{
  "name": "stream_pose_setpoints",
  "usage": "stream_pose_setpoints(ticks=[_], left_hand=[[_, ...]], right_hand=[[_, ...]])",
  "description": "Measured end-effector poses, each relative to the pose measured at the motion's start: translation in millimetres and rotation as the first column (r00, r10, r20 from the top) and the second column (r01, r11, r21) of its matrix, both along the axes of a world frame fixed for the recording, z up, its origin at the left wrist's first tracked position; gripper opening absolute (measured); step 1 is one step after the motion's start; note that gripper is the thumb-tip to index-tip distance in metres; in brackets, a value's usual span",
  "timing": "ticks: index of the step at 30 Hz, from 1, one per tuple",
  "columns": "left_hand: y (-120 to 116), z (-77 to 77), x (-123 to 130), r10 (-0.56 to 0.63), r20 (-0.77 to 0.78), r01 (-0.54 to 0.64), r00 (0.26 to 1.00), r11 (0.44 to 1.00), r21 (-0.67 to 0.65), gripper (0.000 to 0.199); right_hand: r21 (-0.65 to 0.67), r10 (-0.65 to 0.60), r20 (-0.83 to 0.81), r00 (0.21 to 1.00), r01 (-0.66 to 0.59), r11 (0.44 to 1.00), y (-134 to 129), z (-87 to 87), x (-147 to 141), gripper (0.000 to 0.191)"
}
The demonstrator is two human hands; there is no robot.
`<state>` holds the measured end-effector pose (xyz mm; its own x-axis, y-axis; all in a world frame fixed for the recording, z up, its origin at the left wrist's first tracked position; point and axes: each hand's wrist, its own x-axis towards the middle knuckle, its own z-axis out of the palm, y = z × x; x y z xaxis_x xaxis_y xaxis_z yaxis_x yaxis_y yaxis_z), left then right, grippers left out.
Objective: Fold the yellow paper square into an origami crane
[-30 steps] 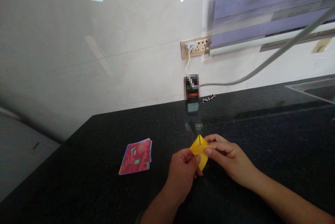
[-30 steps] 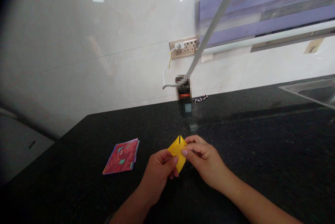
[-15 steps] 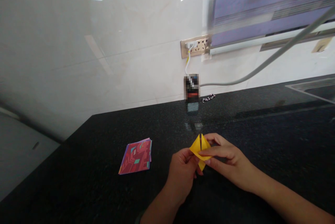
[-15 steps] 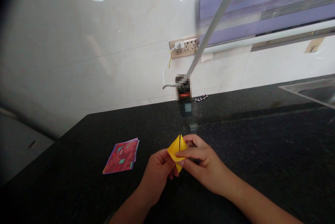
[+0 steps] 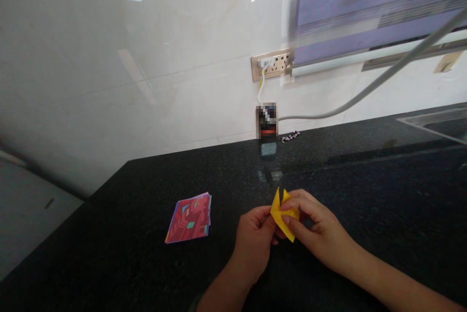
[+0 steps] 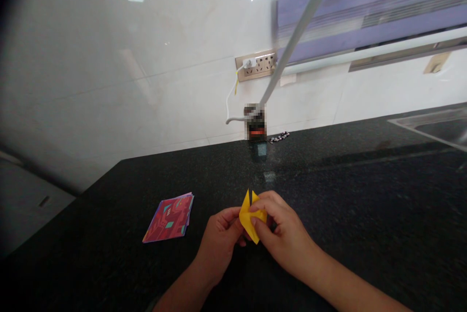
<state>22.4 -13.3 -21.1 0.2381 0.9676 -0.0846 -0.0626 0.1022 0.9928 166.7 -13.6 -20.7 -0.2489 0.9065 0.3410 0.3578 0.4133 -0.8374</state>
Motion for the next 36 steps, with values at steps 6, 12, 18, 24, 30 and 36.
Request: stream_pose_setpoints(ticks=[6,12,18,24,30,36], left_hand=[[-0.9,-1.3,0.4,0.029,-0.052,-0.028,0.998,0.999,0.025,0.031],[-1.0,-3.7,-0.4,0.06,-0.033,-0.058,0.998,0.997,0.058,0.03],[-0.7,-6.3,2.1,0.05,-0.036,-0.047,0.998,0.996,0.078,0.032],[-2.8,-5.8,2.6,0.046,-0.04,-0.042,0.998,0.994,0.097,0.027],[-3.6,-4.3,2.1,0.016,-0.048,-0.011,0.999,0.995,0.098,0.03],[-3.5,-6.8,1.8,0.016,-0.105,-0.004,0.994,0.994,0.113,0.031]], right_hand=[[-0.196,-0.199,-0.172,0.965,0.165,0.967,0.6,-7.1,-2.5,0.03],[-0.337,-0.101,-0.223,0.97,0.02,0.941,4.3,-6.9,-2.0,0.01],[-0.375,-0.085,-0.36,0.929,-0.061,0.925,3.9,-9.8,-4.0,0.01],[-0.36,-0.059,-0.342,0.938,-0.073,0.93,3.5,-5.8,-3.9,0.005],[-0.474,-0.06,-0.32,0.946,-0.105,0.874,3.5,-2.5,-6.0,0.01],[-0.521,-0.07,-0.292,0.954,-0.097,0.848,4.5,-2.3,-4.9,0.014]])
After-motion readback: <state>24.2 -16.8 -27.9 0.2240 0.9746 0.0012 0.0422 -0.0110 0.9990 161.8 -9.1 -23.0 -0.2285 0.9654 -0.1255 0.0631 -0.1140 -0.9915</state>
